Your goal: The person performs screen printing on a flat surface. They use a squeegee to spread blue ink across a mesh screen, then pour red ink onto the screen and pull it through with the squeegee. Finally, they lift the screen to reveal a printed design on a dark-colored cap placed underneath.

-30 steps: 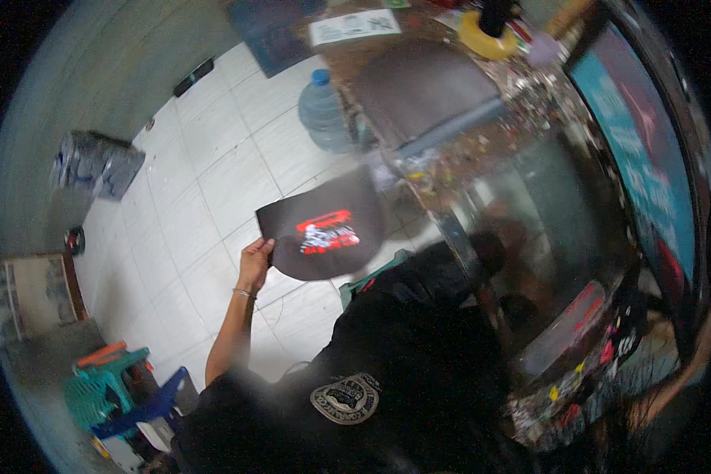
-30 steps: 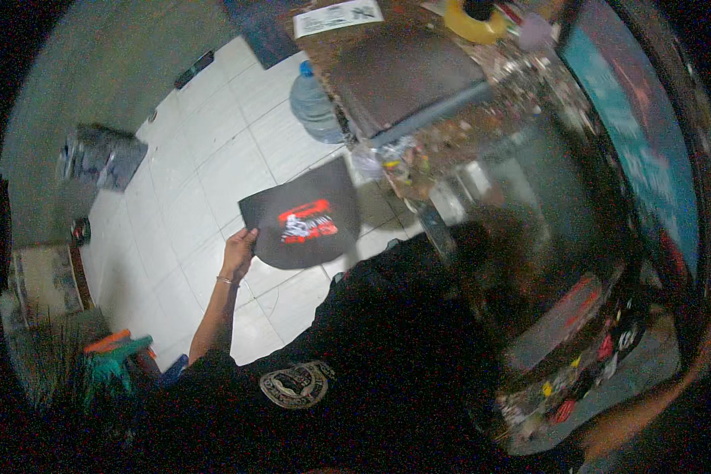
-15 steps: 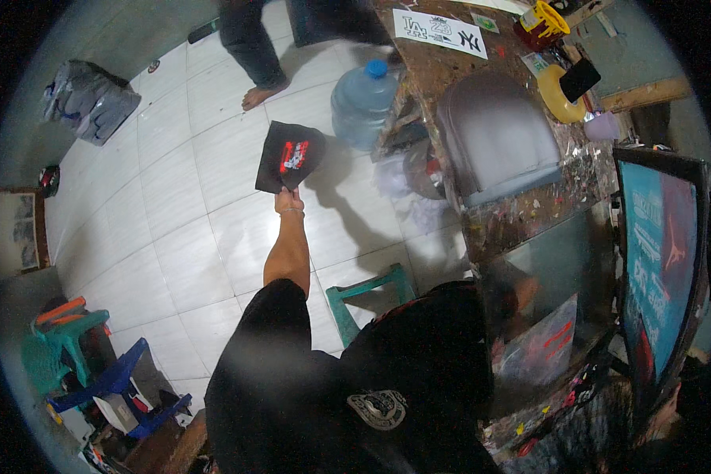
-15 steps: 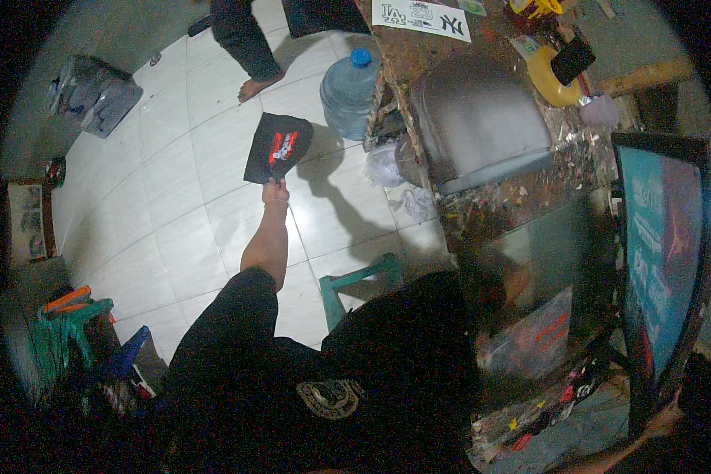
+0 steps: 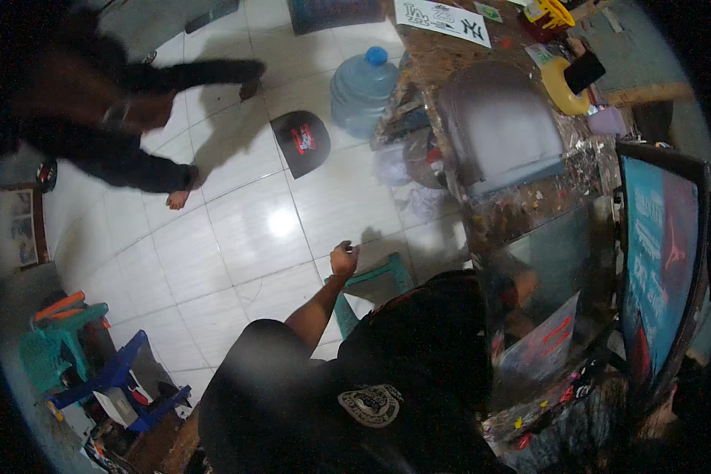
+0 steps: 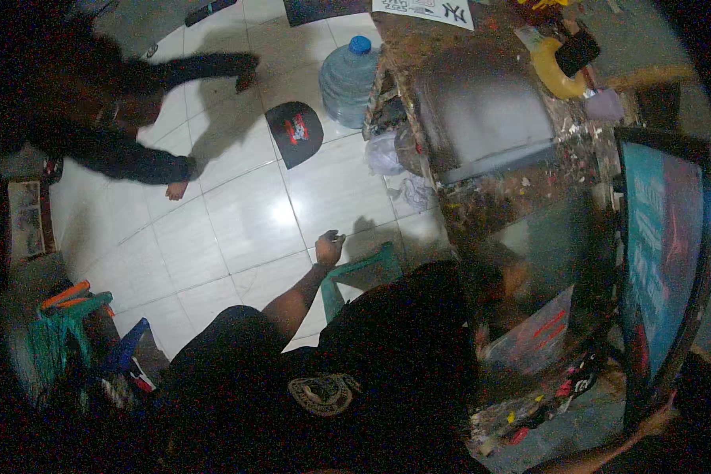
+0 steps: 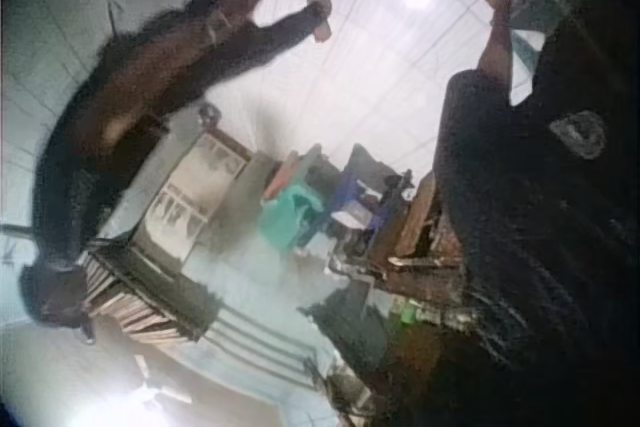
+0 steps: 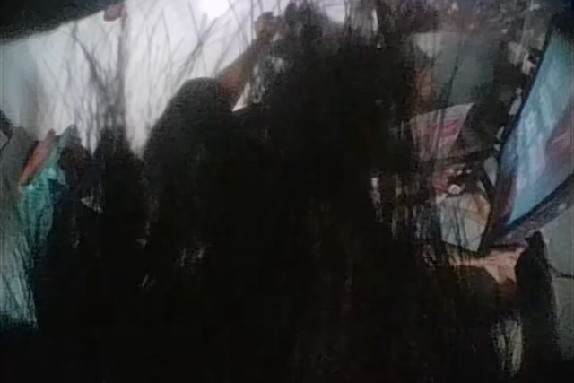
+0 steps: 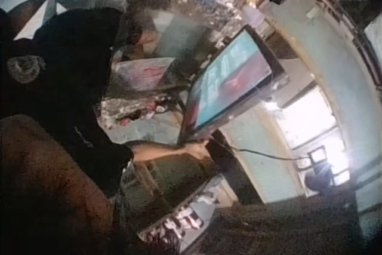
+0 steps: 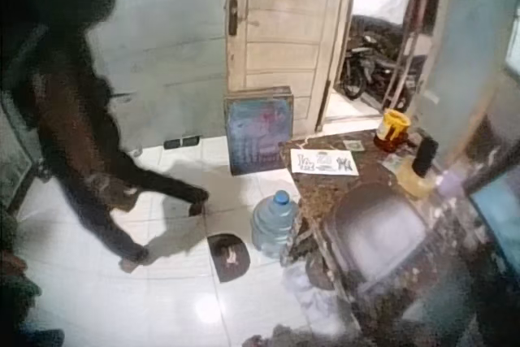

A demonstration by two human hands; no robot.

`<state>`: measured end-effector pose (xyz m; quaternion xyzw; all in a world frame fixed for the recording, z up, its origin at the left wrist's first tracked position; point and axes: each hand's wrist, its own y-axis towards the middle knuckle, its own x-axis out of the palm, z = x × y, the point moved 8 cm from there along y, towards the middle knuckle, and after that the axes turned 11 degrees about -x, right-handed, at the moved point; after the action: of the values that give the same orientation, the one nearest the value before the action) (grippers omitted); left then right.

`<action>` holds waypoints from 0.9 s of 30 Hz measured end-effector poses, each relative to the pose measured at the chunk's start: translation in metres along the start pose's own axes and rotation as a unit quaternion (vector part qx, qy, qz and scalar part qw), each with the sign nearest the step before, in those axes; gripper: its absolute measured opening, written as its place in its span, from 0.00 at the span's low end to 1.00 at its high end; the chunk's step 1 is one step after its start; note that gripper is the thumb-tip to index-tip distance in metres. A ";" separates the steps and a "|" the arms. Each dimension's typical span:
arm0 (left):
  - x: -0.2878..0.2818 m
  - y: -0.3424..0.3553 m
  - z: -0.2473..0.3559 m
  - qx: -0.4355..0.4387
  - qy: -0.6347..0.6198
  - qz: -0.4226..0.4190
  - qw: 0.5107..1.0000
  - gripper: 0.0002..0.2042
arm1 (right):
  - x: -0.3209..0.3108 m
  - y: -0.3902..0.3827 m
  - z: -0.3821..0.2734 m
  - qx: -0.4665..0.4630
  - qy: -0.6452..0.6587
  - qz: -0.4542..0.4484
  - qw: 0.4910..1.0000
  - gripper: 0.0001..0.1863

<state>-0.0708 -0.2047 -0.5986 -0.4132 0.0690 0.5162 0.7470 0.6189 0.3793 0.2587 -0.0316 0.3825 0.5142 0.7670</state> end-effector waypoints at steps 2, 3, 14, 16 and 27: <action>-0.051 -0.033 0.099 0.090 -0.072 0.022 0.993 0.13 | 0.024 -0.012 -0.016 0.056 0.108 -0.009 0.993 0.24; -0.075 -0.053 0.159 0.141 -0.113 0.026 0.983 0.10 | 0.040 0.004 -0.041 0.090 0.162 -0.014 0.983 0.24; -0.055 -0.115 0.535 0.584 0.270 0.125 0.755 0.23 | -0.026 0.089 -0.142 0.258 0.338 0.007 0.905 0.35; -0.044 -0.104 0.529 0.568 0.323 0.102 0.750 0.23 | -0.042 0.105 -0.174 0.223 0.308 0.053 0.923 0.33; -0.053 -0.136 0.543 0.579 0.344 0.068 0.736 0.06 | -0.011 0.111 -0.154 0.278 0.284 -0.029 0.917 0.37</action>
<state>-0.1582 0.1144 -0.1444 -0.0444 0.6345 0.2493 0.7303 0.4419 0.3546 0.1956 0.0270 0.7108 0.3337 0.6186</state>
